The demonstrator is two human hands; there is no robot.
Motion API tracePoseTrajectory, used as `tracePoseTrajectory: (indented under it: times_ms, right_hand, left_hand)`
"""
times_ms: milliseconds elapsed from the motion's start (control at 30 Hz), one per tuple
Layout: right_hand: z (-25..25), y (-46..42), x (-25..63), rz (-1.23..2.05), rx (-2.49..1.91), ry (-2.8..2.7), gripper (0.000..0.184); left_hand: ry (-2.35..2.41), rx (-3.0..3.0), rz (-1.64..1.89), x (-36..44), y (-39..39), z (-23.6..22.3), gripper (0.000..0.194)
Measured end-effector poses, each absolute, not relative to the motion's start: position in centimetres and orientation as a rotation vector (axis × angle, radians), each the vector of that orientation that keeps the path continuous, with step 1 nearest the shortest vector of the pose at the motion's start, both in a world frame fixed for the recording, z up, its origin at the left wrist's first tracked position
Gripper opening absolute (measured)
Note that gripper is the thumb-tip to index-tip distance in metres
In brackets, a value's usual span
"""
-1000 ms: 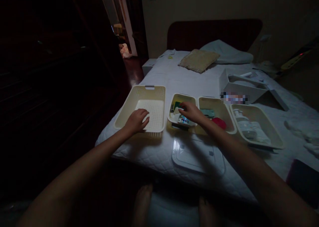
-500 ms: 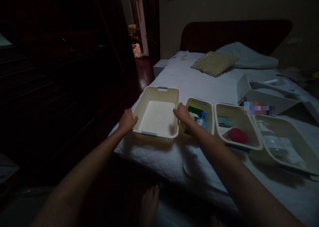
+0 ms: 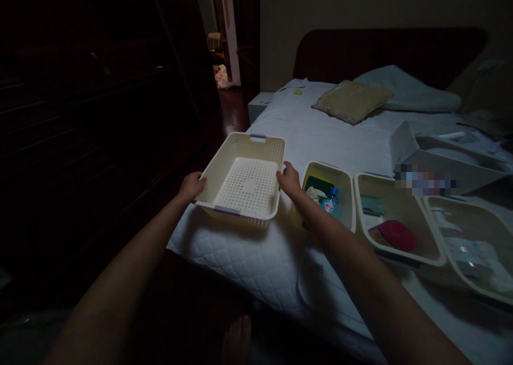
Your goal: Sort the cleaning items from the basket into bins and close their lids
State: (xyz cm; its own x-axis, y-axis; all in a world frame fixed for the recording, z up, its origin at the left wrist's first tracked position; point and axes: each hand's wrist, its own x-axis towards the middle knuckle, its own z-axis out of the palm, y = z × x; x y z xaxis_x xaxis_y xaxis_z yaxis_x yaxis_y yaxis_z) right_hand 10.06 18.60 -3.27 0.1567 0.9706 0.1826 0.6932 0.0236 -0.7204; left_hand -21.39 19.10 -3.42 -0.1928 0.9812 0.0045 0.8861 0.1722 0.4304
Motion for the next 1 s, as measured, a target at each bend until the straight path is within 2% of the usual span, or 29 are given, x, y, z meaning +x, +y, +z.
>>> tracePoseTrajectory:
  times_ms: [400, 533, 633, 800, 900, 1000]
  right_hand:
    - [-4.8, 19.6, 7.8, 0.572, -1.703, -1.538, 0.041]
    - [-4.5, 18.8, 8.7, 0.554, -1.653, -1.542, 0.039]
    - [-3.7, 17.7, 11.1, 0.461, -1.626, -1.545, 0.040]
    - [-2.3, 14.7, 18.1, 0.253, -1.632, -1.602, 0.040]
    - [-2.3, 12.8, 22.2, 0.155, -1.724, -1.564, 0.041]
    - [-3.0, 11.2, 25.0, 0.144, -1.812, -1.559, 0.043]
  left_hand:
    - [2.273, 1.859, 0.388, -22.2, 20.5, -4.3, 0.040]
    - [2.319, 1.856, 0.335, -21.5, 19.9, -3.5, 0.038]
    - [2.316, 1.948, 0.487, -19.7, 19.1, -1.6, 0.038]
    - [1.858, 2.288, 1.040, -12.4, 17.0, 2.0, 0.034]
    - [1.474, 2.119, 1.060, -6.6, 15.5, 2.4, 0.028]
    - [1.305, 1.929, 0.938, -1.1, 13.9, 1.1, 0.024]
